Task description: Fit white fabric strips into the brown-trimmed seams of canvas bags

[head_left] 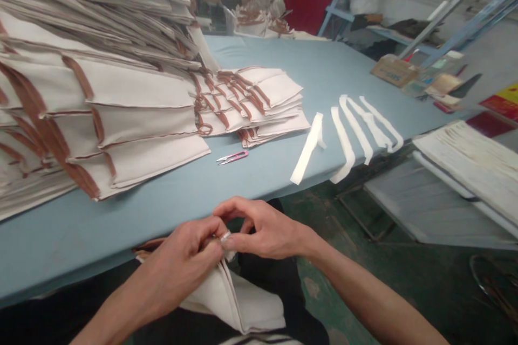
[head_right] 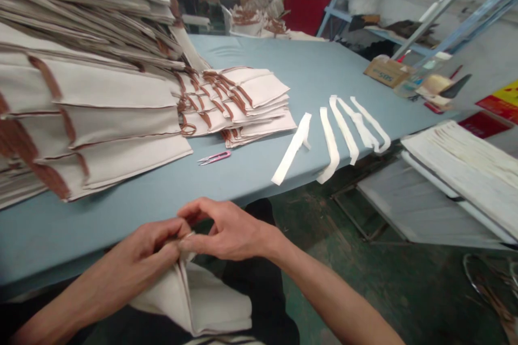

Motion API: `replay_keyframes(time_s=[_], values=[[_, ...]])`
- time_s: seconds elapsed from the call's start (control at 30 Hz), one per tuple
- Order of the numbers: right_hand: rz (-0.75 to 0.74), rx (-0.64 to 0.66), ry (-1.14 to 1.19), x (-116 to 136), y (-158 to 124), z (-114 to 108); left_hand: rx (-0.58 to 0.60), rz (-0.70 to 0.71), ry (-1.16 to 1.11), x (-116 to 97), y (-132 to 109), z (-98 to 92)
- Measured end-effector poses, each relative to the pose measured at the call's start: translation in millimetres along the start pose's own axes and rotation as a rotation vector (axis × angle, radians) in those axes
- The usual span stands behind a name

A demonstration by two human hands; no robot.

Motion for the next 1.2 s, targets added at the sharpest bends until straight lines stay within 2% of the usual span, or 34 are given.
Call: replay_keyframes(time_s=[0.13, 0.3, 0.47, 0.6, 0.73, 0.87, 1.07, 1.2], values=[[0.079, 0.106, 0.139, -12.2, 4.4, -0.5, 0.017, 0.022, -0.021, -2.1, -0.8, 1.0], [0.03, 0.131, -0.046, -7.8, 1.3, -11.3, 0.033, -0.005, 0.009, -6.8, 1.3, 2.8], [0.194, 0.196, 0.039, -13.2, -3.5, -8.5, 0.03, 0.02, 0.113, -9.5, 1.0, 3.6], [0.307, 0.189, 0.026, -14.9, -4.8, -6.6, -0.012, 0.03, 0.211, -10.3, -1.7, 2.0], [0.259, 0.131, -0.003, -5.9, -4.5, -8.8, -0.031, 0.022, 0.052, -7.8, -6.7, -3.9], [0.332, 0.056, 0.128, 1.8, -9.7, -6.2, -0.072, 0.023, -0.128, 4.1, -15.5, -4.3], [0.407, -0.017, 0.048, 1.9, -26.1, 5.7, -0.223, 0.065, -0.056, 33.7, -27.5, 14.1], [0.455, 0.007, 0.146, -3.5, -32.0, 7.7, -0.325, 0.003, -0.139, 53.9, -27.2, 15.1]])
Point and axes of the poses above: each hand's wrist, its own y-axis towards the middle knuckle, its own z-axis out of the palm, x = y × z, the point moved 1 cm from there along y, towards the middle knuckle, and after that the axes turned 9 degrees about -x, right-handed, at the moved point
